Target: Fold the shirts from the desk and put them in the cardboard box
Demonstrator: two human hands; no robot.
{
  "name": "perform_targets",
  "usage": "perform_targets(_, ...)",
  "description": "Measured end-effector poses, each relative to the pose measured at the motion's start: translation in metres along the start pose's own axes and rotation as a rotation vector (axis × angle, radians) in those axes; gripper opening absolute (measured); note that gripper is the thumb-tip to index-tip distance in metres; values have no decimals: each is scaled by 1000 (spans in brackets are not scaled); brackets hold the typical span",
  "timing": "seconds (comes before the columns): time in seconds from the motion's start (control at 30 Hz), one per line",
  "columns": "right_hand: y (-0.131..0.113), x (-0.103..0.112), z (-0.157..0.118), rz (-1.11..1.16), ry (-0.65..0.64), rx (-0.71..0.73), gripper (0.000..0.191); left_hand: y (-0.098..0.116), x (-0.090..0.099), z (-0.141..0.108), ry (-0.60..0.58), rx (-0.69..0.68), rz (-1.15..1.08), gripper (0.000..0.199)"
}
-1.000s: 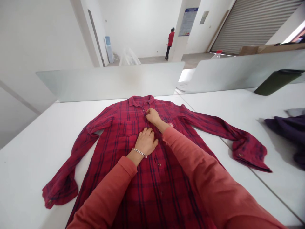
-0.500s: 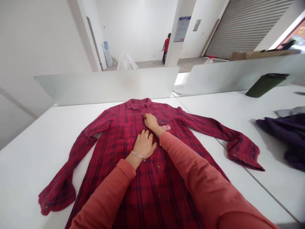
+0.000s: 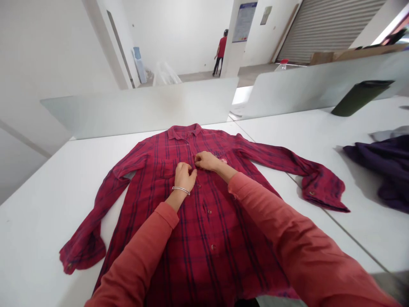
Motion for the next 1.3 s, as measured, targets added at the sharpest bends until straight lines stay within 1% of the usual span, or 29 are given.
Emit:
perform_targets(0.1,-7,0,1,-83,1,-20,17,9,-1,-1,-61,28,132,24)
perform_targets(0.23,-9,-1,6,-162,-8,-61,25,11,-1,2,-99,54,225,25)
perform_targets(0.37,-12,-2,7,-206,-18,-81,30,5,3,4,-65,110,158,29)
perform_targets(0.5,-14,-4,8,-229,-10,-106,37,1,8,4,-12,178,50,27)
perform_targets(0.6,-15,-8,11,-225,4,-121,38,0,10,3,1,196,-2,26)
perform_targets(0.77,-11,-9,14,-166,39,-141,37,-1,8,3,22,185,-26,24)
perform_targets(0.93,-1,3,9,-24,72,-176,29,-2,6,3,20,159,-7,26)
perform_targets(1.07,6,10,7,116,107,-185,27,-2,5,3,9,142,21,26)
perform_targets(1.2,7,5,9,223,122,-168,28,-1,4,2,2,126,38,27)
perform_targets(1.3,4,-2,9,248,110,-156,29,0,4,2,-2,124,50,27)
Point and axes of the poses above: each hand's wrist, its own z-axis towards the middle knuckle, its own x-axis out of the back of the hand, y = z × x, the point moved 4 cm from there along z, towards the middle knuckle, and after that the axes turned 7 degrees about z, right-handed, at the moved point
